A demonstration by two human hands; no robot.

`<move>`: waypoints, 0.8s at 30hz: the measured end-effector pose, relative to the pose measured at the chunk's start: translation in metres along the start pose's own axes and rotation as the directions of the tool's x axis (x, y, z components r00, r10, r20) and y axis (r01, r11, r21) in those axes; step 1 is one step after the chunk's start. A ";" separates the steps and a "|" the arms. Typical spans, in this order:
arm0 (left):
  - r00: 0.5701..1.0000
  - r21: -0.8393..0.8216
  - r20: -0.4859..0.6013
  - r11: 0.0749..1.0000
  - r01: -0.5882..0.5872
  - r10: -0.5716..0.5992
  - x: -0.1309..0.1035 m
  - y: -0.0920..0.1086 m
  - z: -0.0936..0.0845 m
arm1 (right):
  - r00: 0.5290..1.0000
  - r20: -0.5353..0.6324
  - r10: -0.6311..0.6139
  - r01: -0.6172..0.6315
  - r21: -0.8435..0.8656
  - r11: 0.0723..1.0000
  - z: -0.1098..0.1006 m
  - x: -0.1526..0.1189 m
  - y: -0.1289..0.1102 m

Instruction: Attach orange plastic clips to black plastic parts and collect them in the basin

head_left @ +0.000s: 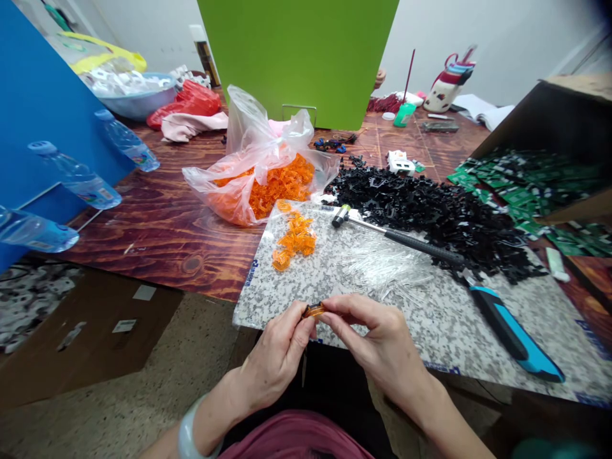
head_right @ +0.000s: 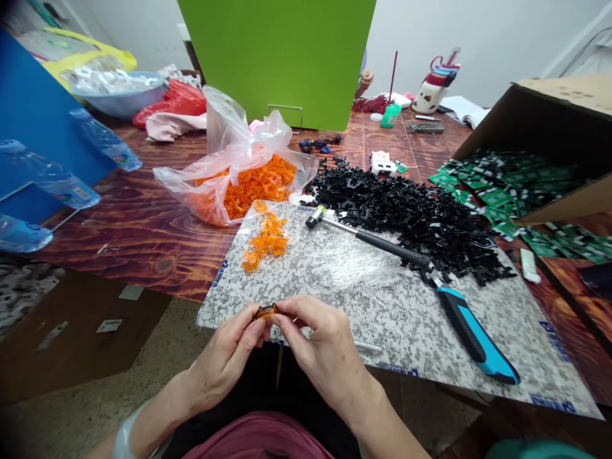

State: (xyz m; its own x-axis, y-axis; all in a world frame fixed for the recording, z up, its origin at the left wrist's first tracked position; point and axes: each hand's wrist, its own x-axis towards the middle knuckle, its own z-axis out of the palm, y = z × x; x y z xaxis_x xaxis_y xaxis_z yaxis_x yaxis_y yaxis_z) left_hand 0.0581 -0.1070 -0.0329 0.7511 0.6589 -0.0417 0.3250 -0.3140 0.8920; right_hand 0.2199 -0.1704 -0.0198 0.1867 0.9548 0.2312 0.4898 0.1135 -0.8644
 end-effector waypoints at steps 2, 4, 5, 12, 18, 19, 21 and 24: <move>1.000 0.002 0.018 1.000 -0.010 0.010 -0.001 0.001 -0.002 | 0.994 0.078 0.083 -0.087 0.060 0.994 -0.005 0.002 0.000; 0.999 0.003 0.033 0.999 -0.033 0.033 -0.001 0.003 -0.004 | 0.984 0.142 0.104 -0.118 0.089 0.989 -0.008 0.004 0.001; 0.998 0.004 0.040 0.999 -0.045 0.045 -0.002 0.004 -0.004 | 0.982 0.164 0.098 -0.114 0.092 0.989 -0.009 0.004 0.001; 0.988 -0.011 0.103 0.994 -0.113 0.113 -0.003 0.002 -0.008 | 0.982 0.184 0.037 -0.054 0.090 0.994 -0.006 -0.001 -0.002; 0.992 -0.142 0.125 0.990 -0.004 0.022 0.000 -0.002 -0.007 | 0.974 0.194 0.117 -0.144 0.132 0.981 -0.002 -0.002 -0.001; 0.991 -0.187 0.132 0.982 0.033 -0.009 0.001 -0.002 -0.007 | 0.961 0.216 0.175 -0.217 0.186 0.958 -0.002 -0.001 0.001; 0.985 -0.293 0.159 0.950 0.109 -0.064 0.004 -0.004 -0.007 | 0.921 0.263 0.287 -0.363 0.314 0.877 0.000 0.001 0.007; 0.977 -0.416 0.176 0.890 0.187 -0.123 0.006 -0.008 -0.007 | 0.866 0.296 0.402 -0.497 0.435 0.751 0.003 0.002 0.014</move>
State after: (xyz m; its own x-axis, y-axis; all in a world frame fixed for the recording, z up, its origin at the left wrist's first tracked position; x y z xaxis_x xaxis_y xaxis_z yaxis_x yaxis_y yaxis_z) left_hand 0.0563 -0.0955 -0.0376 0.7946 0.5620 -0.2298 0.1906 0.1285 0.9732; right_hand 0.2252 -0.1659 -0.0329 0.1066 0.9542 -0.2795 -0.0954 -0.2700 -0.9581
